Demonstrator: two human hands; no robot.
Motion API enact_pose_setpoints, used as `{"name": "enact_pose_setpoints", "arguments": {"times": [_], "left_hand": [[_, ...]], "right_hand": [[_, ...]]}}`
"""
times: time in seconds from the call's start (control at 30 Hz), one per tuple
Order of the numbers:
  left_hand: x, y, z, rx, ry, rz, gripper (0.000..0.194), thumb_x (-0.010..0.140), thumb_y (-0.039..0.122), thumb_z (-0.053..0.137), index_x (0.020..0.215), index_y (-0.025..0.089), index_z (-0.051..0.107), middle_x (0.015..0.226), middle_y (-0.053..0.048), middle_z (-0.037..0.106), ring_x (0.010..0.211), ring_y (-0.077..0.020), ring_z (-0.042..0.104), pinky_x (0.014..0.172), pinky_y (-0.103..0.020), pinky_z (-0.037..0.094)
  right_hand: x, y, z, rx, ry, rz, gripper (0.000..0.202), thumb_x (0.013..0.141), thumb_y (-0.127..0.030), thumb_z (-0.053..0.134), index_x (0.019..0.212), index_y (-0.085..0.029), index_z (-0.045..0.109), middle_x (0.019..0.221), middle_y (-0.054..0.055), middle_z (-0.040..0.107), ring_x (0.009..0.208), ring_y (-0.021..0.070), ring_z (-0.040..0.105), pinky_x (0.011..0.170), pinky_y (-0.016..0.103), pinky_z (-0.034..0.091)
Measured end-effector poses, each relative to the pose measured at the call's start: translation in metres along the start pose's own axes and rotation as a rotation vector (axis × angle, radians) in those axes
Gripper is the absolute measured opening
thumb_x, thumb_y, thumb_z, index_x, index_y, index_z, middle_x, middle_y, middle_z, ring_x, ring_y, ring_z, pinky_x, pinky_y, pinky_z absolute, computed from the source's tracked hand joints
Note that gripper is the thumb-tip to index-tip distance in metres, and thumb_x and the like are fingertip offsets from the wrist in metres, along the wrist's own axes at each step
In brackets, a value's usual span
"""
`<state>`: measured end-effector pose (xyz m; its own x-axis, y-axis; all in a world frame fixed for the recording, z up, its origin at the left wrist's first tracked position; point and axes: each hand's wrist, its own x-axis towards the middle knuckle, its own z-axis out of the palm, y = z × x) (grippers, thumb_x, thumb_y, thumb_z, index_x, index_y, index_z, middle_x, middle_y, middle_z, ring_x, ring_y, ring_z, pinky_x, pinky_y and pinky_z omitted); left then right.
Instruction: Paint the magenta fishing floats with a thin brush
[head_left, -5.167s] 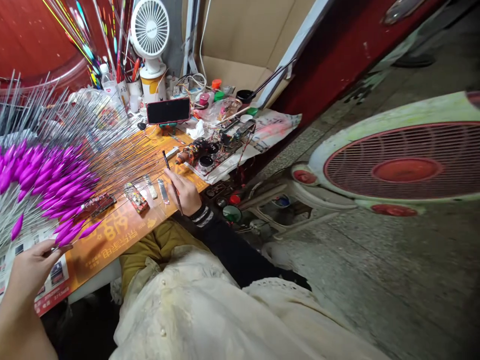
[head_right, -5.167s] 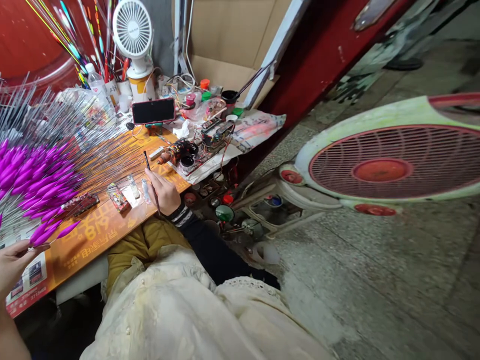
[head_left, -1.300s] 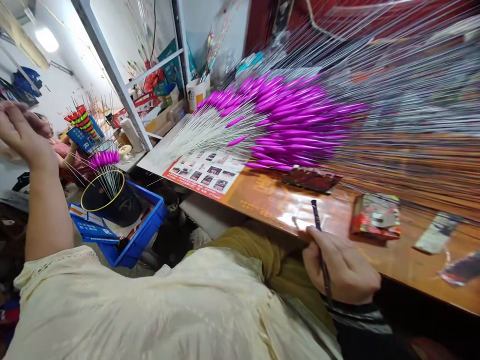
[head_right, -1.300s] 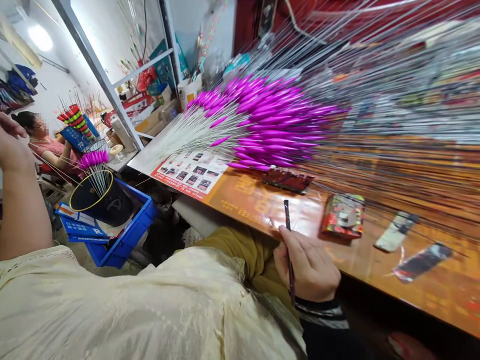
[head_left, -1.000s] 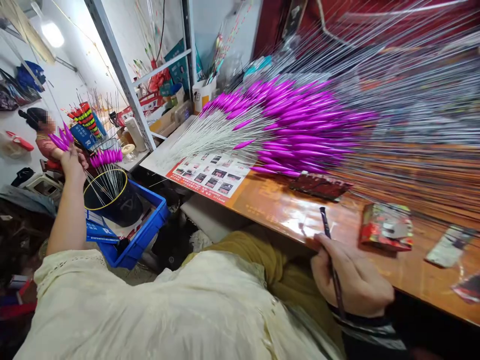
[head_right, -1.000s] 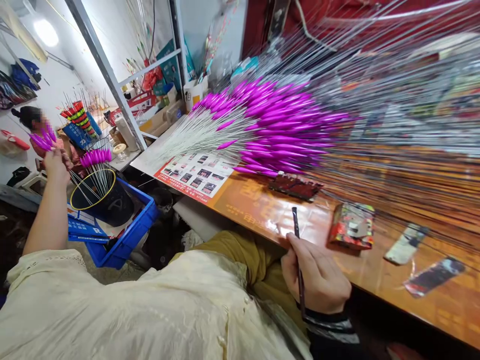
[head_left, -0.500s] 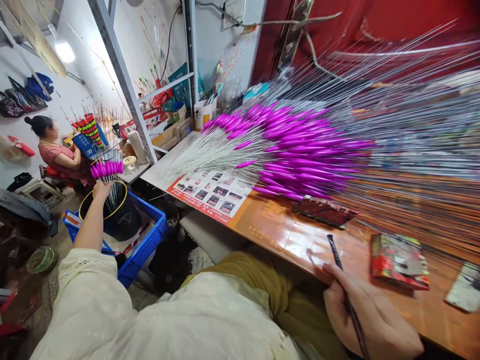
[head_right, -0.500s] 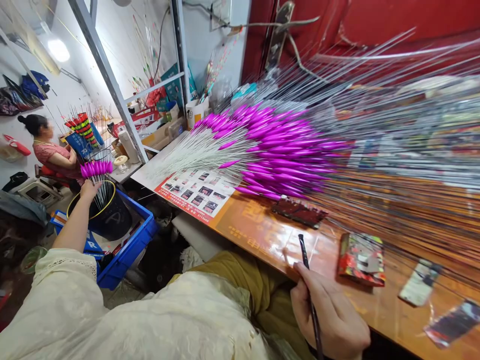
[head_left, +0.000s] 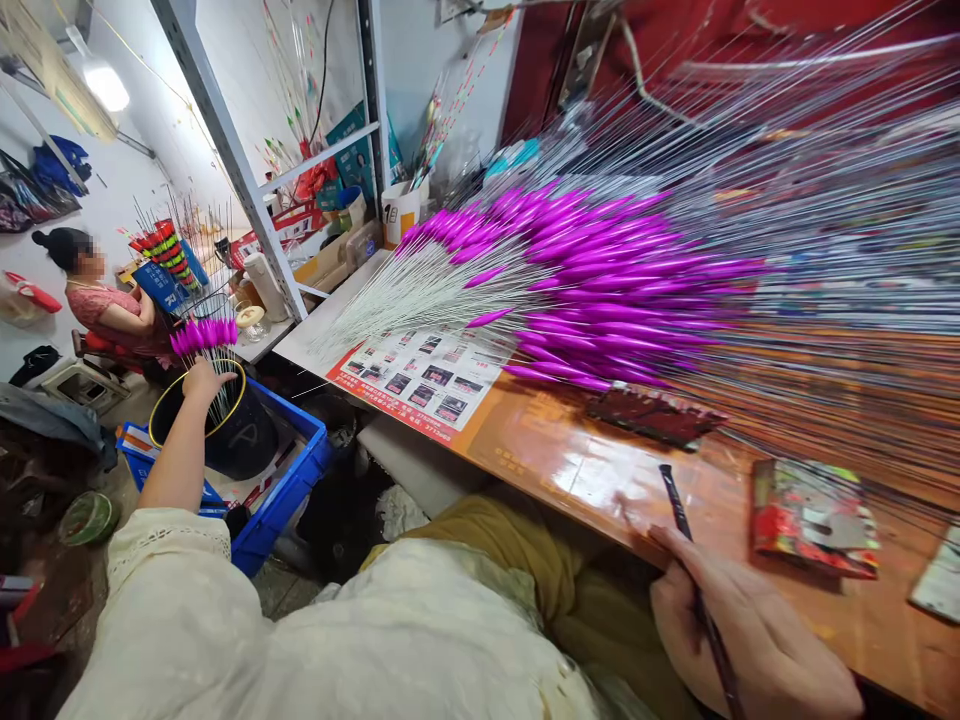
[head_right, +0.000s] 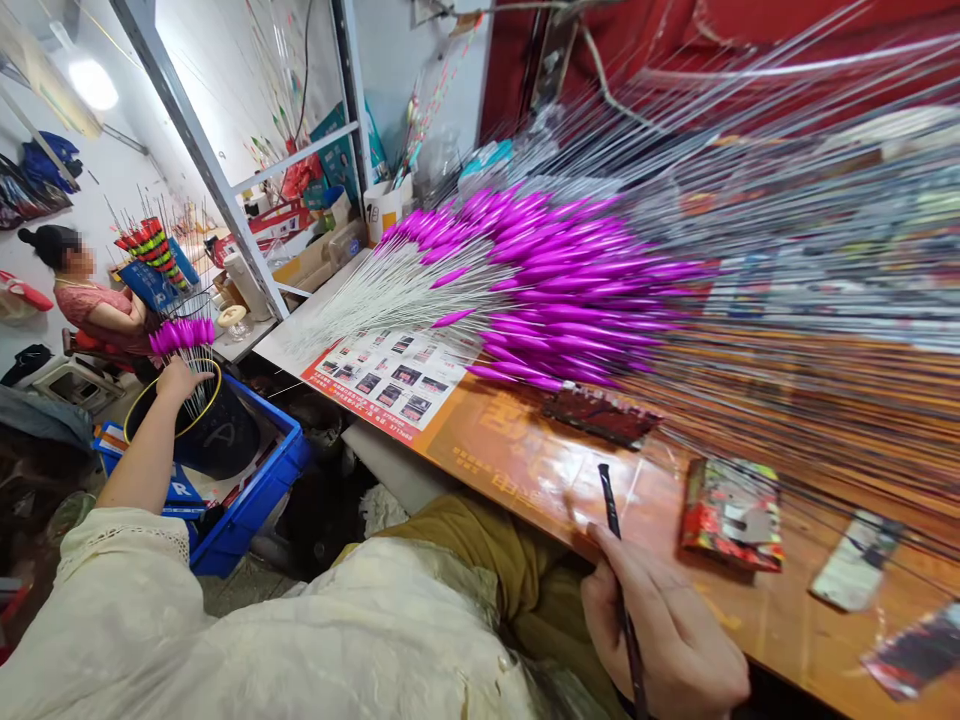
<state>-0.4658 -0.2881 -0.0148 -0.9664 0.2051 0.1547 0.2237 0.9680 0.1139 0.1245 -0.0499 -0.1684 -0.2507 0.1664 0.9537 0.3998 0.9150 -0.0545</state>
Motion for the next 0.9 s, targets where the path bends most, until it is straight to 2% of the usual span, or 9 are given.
{"name": "enact_pose_setpoints", "arguments": {"times": [0.13, 0.27, 0.37, 0.47, 0.57, 0.67, 0.77, 0.83, 0.9], "left_hand": [[-0.005, 0.012, -0.011, 0.123, 0.011, 0.008, 0.077, 0.076, 0.054, 0.083, 0.126, 0.006, 0.049, 0.121, -0.036, 0.066, 0.119, -0.0470, 0.064, 0.092, -0.051, 0.051], [-0.024, 0.036, -0.024, 0.202, 0.066, 0.065, 0.051, 0.088, 0.040, 0.072, 0.123, 0.009, 0.053, 0.123, -0.033, 0.065, 0.117, -0.0458, 0.065, 0.091, -0.052, 0.051], [-0.055, 0.070, -0.027, 0.213, 0.127, 0.262, 0.034, 0.097, 0.037, 0.056, 0.121, 0.015, 0.056, 0.124, -0.025, 0.067, 0.115, -0.0427, 0.066, 0.093, -0.052, 0.050], [-0.096, 0.118, -0.019, 0.089, 0.211, 0.670, 0.026, 0.100, 0.038, 0.048, 0.110, 0.020, 0.063, 0.114, -0.017, 0.071, 0.106, -0.0367, 0.068, 0.091, -0.047, 0.050], [-0.141, 0.177, 0.002, -0.169, 0.225, 1.120, 0.026, 0.102, 0.035, 0.045, 0.104, 0.021, 0.067, 0.107, -0.012, 0.073, 0.105, -0.0302, 0.067, 0.095, -0.042, 0.050], [-0.182, 0.243, 0.027, -0.373, 0.190, 1.418, 0.024, 0.102, 0.032, 0.048, 0.103, 0.022, 0.069, 0.103, -0.010, 0.074, 0.103, -0.0266, 0.066, 0.097, -0.040, 0.049], [-0.207, 0.304, 0.048, -0.449, 0.174, 1.528, 0.020, 0.101, 0.028, 0.052, 0.103, 0.021, 0.071, 0.102, -0.009, 0.073, 0.102, -0.0264, 0.063, 0.095, -0.040, 0.048], [-0.210, 0.335, 0.058, -0.446, 0.225, 1.463, 0.019, 0.099, 0.026, 0.054, 0.104, 0.019, 0.072, 0.104, -0.011, 0.072, 0.104, -0.0286, 0.061, 0.094, -0.042, 0.047], [-0.203, 0.355, 0.064, -0.410, 0.302, 1.303, 0.020, 0.096, 0.026, 0.058, 0.107, 0.016, 0.071, 0.109, -0.014, 0.071, 0.106, -0.0319, 0.059, 0.093, -0.044, 0.046]], "right_hand": [[-0.007, 0.002, 0.000, -0.002, -0.008, 0.010, 0.074, 0.083, -0.003, 0.066, 0.152, -0.025, 0.052, 0.081, 0.005, 0.078, 0.060, 0.0220, 0.073, 0.063, 0.033, 0.061], [-0.013, 0.004, -0.001, 0.015, -0.052, 0.029, 0.072, 0.084, -0.001, 0.065, 0.151, -0.023, 0.053, 0.090, 0.009, 0.080, 0.067, 0.0223, 0.076, 0.071, 0.032, 0.063], [-0.016, 0.003, -0.003, 0.037, -0.109, 0.081, 0.072, 0.085, -0.001, 0.065, 0.153, -0.022, 0.050, 0.099, 0.010, 0.079, 0.077, 0.0221, 0.077, 0.078, 0.031, 0.063], [-0.016, 0.000, -0.006, 0.081, -0.124, 0.172, 0.065, 0.089, -0.002, 0.060, 0.151, -0.021, 0.052, 0.109, 0.012, 0.078, 0.092, 0.0223, 0.078, 0.086, 0.033, 0.063], [-0.016, -0.001, -0.009, 0.095, -0.103, 0.253, 0.058, 0.091, -0.003, 0.057, 0.147, -0.018, 0.055, 0.113, 0.014, 0.077, 0.099, 0.0229, 0.077, 0.088, 0.035, 0.064], [-0.016, 0.001, -0.017, 0.082, -0.089, 0.296, 0.055, 0.092, -0.006, 0.055, 0.146, -0.019, 0.056, 0.113, 0.014, 0.077, 0.101, 0.0236, 0.076, 0.089, 0.037, 0.064], [-0.016, 0.004, -0.033, 0.053, -0.083, 0.296, 0.056, 0.092, -0.006, 0.056, 0.146, -0.019, 0.056, 0.112, 0.013, 0.077, 0.100, 0.0237, 0.075, 0.086, 0.038, 0.065], [-0.016, 0.006, -0.046, 0.007, -0.076, 0.293, 0.058, 0.090, -0.004, 0.057, 0.146, -0.019, 0.056, 0.111, 0.013, 0.077, 0.099, 0.0238, 0.075, 0.084, 0.038, 0.065], [-0.016, 0.009, -0.059, -0.043, -0.069, 0.296, 0.060, 0.089, -0.002, 0.058, 0.146, -0.019, 0.056, 0.110, 0.013, 0.077, 0.098, 0.0238, 0.075, 0.082, 0.038, 0.066]]}}
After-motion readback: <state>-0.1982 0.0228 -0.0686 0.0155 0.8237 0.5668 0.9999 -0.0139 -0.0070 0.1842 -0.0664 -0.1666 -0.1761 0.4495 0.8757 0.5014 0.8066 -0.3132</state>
